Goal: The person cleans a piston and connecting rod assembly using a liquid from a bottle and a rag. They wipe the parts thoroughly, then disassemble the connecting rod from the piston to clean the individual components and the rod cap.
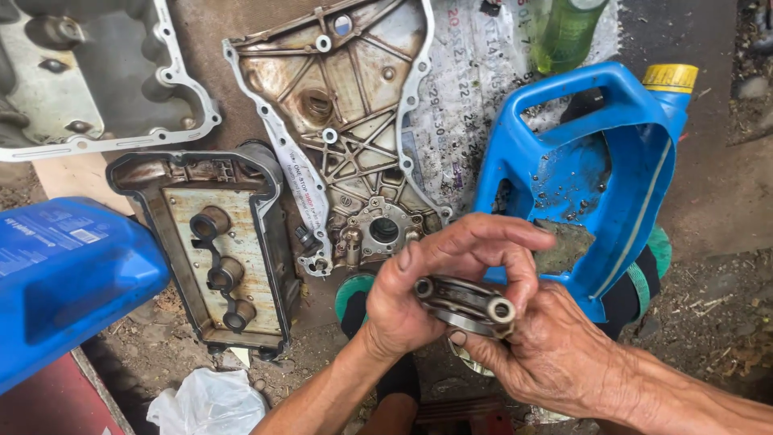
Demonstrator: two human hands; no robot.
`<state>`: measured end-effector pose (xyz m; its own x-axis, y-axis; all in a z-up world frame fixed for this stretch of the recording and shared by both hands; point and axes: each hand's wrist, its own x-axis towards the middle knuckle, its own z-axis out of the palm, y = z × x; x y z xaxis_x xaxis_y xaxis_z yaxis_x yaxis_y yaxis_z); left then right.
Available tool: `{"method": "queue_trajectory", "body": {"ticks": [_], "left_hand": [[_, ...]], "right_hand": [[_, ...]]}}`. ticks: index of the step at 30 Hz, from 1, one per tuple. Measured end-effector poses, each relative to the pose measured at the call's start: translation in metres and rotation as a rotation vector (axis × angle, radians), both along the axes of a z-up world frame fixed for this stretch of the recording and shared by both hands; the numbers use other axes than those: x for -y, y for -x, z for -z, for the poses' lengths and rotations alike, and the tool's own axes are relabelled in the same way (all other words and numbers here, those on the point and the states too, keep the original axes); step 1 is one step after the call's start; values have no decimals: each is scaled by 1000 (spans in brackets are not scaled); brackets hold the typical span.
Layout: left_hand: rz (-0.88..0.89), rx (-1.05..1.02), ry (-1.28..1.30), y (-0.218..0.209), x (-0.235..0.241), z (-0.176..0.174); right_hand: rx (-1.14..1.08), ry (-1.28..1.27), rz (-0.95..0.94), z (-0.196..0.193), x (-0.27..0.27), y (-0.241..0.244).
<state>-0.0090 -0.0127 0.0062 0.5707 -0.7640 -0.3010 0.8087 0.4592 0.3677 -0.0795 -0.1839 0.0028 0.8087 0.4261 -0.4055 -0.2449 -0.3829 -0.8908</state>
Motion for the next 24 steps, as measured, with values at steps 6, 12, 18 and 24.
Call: {"method": "queue_trajectory", "body": {"ticks": [6,12,18,24], "left_hand": [[-100,-41,39,3,5,8],[-138,-59,14,2,10,9],[-167,-123,7,3,11,10],[-30,-81,80,-7,7,3]], "right_hand": [[14,60,-37,0,0,-2],[-20,51,-25,0,2,-4],[-108,-38,35,-6,2,-14],[-236,-315,25,7,17,2]]}}
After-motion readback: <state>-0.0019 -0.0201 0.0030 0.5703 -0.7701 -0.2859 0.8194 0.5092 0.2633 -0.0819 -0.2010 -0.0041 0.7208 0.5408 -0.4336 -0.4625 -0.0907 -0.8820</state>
